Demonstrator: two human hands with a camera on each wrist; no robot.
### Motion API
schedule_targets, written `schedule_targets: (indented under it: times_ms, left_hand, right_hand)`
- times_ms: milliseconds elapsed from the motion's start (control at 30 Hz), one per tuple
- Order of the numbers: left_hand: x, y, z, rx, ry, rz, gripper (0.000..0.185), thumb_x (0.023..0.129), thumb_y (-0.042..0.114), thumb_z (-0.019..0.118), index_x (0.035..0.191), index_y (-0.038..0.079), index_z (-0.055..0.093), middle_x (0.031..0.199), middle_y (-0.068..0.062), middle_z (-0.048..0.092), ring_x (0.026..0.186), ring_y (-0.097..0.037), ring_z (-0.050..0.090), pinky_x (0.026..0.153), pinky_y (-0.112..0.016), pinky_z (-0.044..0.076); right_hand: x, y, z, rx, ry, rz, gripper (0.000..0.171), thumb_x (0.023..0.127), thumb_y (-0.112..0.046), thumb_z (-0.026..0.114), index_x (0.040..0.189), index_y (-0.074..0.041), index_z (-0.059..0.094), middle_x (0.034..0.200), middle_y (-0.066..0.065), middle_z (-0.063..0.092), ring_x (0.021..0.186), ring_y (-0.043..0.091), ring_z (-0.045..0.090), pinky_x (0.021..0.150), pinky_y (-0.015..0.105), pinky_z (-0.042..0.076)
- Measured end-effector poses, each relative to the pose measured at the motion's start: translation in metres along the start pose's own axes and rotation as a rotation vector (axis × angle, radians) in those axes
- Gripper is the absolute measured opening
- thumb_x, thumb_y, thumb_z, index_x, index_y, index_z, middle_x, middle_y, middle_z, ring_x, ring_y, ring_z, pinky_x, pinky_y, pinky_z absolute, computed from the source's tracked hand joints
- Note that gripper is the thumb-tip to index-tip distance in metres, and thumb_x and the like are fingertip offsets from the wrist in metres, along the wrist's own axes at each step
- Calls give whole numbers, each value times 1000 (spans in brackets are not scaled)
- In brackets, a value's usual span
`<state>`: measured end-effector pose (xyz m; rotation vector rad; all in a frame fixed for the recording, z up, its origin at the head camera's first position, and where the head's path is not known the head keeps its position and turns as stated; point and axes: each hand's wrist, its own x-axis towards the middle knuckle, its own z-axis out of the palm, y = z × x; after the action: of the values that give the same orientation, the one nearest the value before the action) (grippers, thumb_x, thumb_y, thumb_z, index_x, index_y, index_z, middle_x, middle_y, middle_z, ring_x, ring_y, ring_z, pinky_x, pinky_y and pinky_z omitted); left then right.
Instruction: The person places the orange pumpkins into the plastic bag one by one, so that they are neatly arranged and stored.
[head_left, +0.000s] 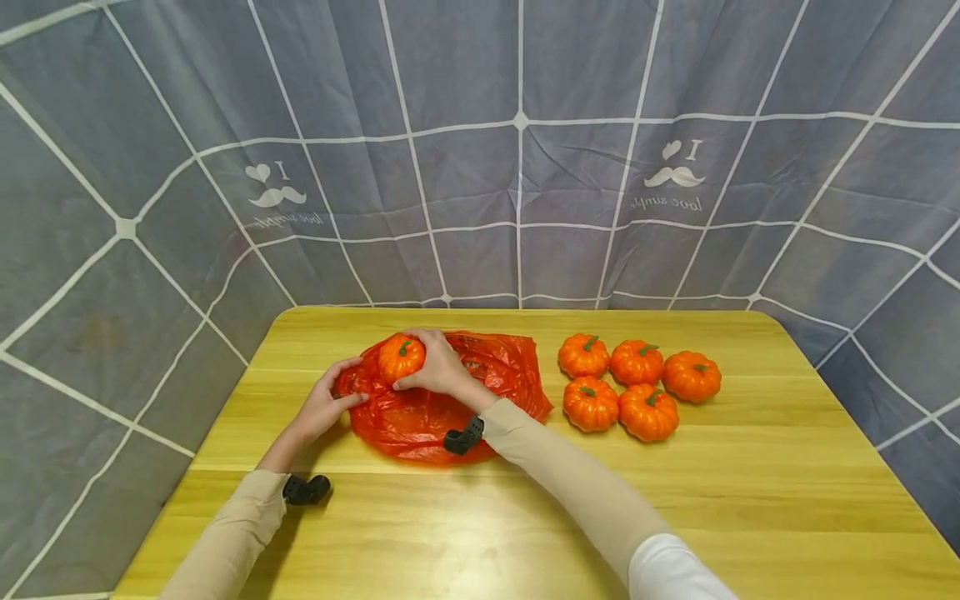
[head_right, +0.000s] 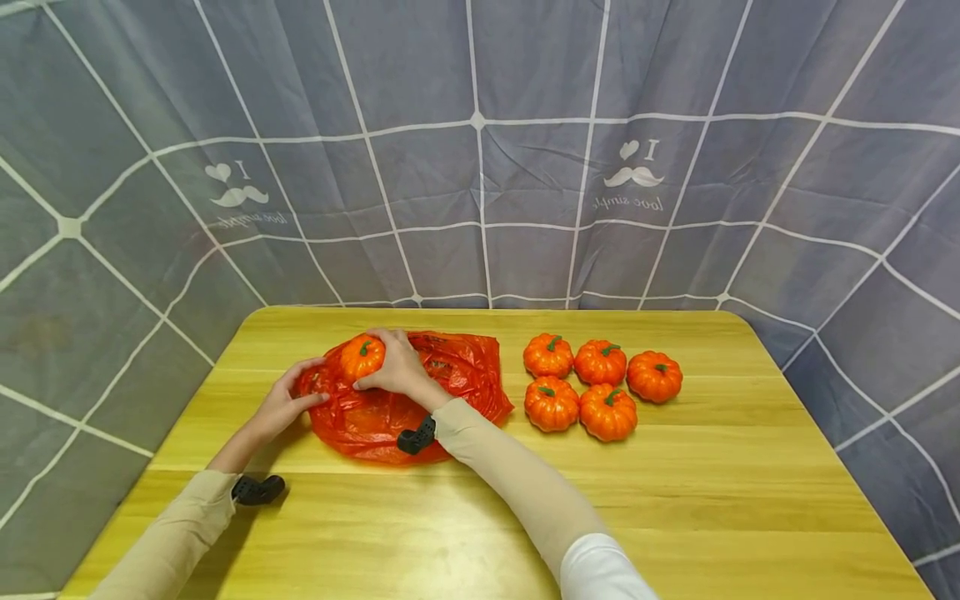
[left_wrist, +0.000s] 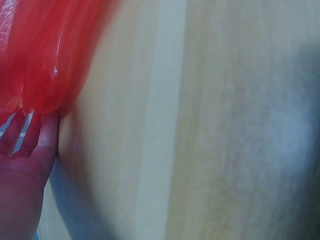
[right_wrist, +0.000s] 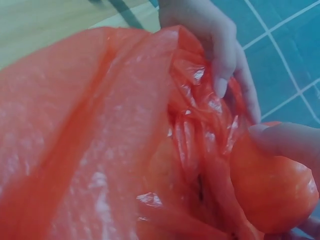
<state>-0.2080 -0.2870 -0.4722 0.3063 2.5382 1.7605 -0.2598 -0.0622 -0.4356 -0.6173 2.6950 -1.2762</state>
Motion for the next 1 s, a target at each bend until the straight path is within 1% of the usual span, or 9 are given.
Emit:
schedule_targets:
  times_ms: [100,200,333,567,833,1000]
  left_hand:
    - [0,-1,1,-5,-4,-2,62,88,0,61,142,-6,32,147,-28,34,131,-40,36,90,-2,35]
    - [0,-2,2,1,-3,-6,62,88,0,61,142,-5,33,147,-28,34,131,-39,36,90,-1,35]
    - [1,-2,2,6,-7,-6,62,88,1,62,142,-5,33,147,-27,34,130,-37,37,91,-2,35]
    - [0,0,1,-7,-17,-6,61,88,0,61,142,-4,33,147,-27,34,132,-39,36,91,-3,35]
    - [1,-1,1,21,-10,4,61,88,2,62,142,-5,33,146,-28,35,129,-35,39,91,-2,36]
    - [1,-1,0,13,-14,-16,61,88,1,61,142,-4,33,148,-27,33,132,-38,36,91,-1,35]
  right_hand:
    - [1,2,5,-26,2,-1,85,64,-29,89,139,-19,48,134,11,48,118,28,52,98,41,48]
    - [1,4,9,-53,11,-1,85,64,-32,89,139,-20,48,136,10,49,121,29,47,98,42,46]
    - [2,4,12,-74,17,2,84,65,-33,88,138,-21,49,135,9,51,119,30,44,96,41,45]
    - [5,4,18,-57,33,1,83,66,-31,88,137,-19,48,136,9,52,118,29,46,97,40,45]
    - [4,4,25,-43,31,6,82,67,-28,88,138,-15,48,139,9,51,123,31,46,100,42,44]
    - [4,4,28,-30,33,31,82,67,-26,88,138,-15,47,136,10,52,122,30,48,100,41,45]
